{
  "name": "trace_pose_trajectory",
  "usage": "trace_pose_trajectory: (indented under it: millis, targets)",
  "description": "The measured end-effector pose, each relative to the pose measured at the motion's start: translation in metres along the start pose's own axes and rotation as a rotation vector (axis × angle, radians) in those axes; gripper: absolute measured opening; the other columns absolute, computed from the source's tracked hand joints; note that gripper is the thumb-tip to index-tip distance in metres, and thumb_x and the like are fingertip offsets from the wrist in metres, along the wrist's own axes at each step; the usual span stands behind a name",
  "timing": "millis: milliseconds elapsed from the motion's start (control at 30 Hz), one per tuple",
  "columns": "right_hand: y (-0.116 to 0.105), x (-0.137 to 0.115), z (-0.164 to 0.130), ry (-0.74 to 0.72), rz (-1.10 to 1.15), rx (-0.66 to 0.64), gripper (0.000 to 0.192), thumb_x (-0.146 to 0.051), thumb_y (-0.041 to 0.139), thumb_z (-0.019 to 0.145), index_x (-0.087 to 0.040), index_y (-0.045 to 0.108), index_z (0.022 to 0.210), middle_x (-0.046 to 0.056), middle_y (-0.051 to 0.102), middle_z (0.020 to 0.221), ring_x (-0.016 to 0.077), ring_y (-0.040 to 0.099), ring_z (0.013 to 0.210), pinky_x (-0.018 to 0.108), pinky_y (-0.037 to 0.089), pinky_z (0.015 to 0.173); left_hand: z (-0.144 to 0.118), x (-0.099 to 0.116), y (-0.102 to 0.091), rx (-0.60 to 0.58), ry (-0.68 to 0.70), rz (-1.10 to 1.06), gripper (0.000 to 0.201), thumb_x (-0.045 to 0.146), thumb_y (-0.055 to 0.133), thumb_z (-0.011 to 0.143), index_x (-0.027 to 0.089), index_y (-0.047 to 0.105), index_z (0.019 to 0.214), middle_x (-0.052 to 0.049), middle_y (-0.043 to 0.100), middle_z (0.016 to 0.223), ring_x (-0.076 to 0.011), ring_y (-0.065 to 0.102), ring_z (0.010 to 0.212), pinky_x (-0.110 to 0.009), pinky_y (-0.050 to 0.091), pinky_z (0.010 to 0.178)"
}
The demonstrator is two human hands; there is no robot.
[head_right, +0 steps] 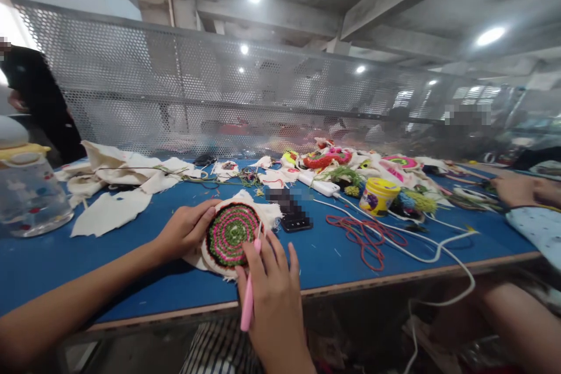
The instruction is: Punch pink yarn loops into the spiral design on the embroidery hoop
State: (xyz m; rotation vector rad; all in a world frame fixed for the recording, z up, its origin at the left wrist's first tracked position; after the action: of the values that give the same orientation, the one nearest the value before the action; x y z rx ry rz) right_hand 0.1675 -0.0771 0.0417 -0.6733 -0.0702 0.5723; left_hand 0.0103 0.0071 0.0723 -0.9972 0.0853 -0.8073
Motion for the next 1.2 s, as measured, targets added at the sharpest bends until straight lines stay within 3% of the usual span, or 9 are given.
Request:
trace_pose_trajectory:
  millis: [233, 500, 700, 833, 1000, 1200]
  targets:
    - [0.013, -0.016, 0.004, -0.028, 0.113, -0.065, 0.024, -0.023, 0.050, 0.087, -0.022, 0.052, 0.111, 0.009, 0.059, 0.121, 0.0258, 0.047, 0.121, 0.054, 0.032, 0.101, 0.001, -0.003, 0.002, -0.002, -0.030, 0.013, 0.042, 0.032, 0.025, 0.093, 0.015, 0.058, 0.112, -0.009, 0.071, 0.094, -0.0226, 0.068, 0.082, -0.028, 0.050, 0.070]
    - [0.006, -0.003, 0.011, 0.064, 0.077, -0.018, 0.027, -0.023, 0.050, 0.087, -0.021, 0.050, 0.114, 0.012, 0.054, 0.127, 0.0254, 0.044, 0.124, 0.054, 0.032, 0.101, 0.000, -0.001, -0.001, 0.019, 0.002, 0.022, 0.042, 0.033, 0.025, 0.093, 0.015, 0.057, 0.114, -0.007, 0.071, 0.098, -0.0200, 0.069, 0.077, -0.025, 0.049, 0.066]
    - [0.014, -0.009, 0.010, 0.000, 0.159, -0.134, 0.028, -0.026, 0.048, 0.088, -0.023, 0.050, 0.116, 0.009, 0.053, 0.129, 0.0236, 0.042, 0.125, 0.054, 0.030, 0.103, 0.000, 0.000, -0.001, 0.030, 0.004, 0.010, 0.042, 0.032, 0.026, 0.093, 0.012, 0.059, 0.111, -0.008, 0.071, 0.098, -0.0208, 0.069, 0.078, -0.025, 0.049, 0.066]
    - [0.010, -0.005, 0.012, 0.075, 0.149, -0.069, 0.028, -0.021, 0.050, 0.086, -0.021, 0.051, 0.114, 0.011, 0.053, 0.127, 0.0234, 0.045, 0.122, 0.052, 0.031, 0.102, 0.001, 0.000, 0.000, 0.019, 0.001, 0.007, 0.044, 0.032, 0.026, 0.093, 0.011, 0.058, 0.113, -0.009, 0.071, 0.096, -0.0231, 0.069, 0.078, -0.028, 0.050, 0.066]
    - [0.013, -0.012, 0.013, -0.046, 0.150, -0.116, 0.028, -0.022, 0.050, 0.086, -0.023, 0.052, 0.114, 0.009, 0.054, 0.127, 0.0240, 0.043, 0.125, 0.053, 0.027, 0.104, 0.001, -0.001, 0.000, 0.038, 0.005, 0.021, 0.045, 0.033, 0.026, 0.093, 0.010, 0.059, 0.112, -0.009, 0.071, 0.096, -0.0229, 0.069, 0.077, -0.028, 0.049, 0.065]
    - [0.013, -0.005, 0.013, -0.005, 0.128, -0.085, 0.028, -0.021, 0.050, 0.086, -0.022, 0.052, 0.114, 0.008, 0.055, 0.127, 0.0236, 0.044, 0.124, 0.052, 0.028, 0.104, 0.001, -0.002, 0.000, 0.041, 0.014, 0.047, 0.044, 0.033, 0.025, 0.093, 0.013, 0.060, 0.111, -0.008, 0.072, 0.092, -0.0222, 0.069, 0.074, -0.027, 0.049, 0.063]
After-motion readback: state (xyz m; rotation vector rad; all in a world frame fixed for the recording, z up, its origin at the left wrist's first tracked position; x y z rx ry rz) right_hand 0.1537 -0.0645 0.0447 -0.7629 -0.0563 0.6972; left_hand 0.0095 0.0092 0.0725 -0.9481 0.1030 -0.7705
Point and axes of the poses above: each hand's wrist, its own z-axis towards the middle knuckle, its own y-axis out of the palm, x = y × z, the point moved 5 cm from there along z, towards the middle knuckle
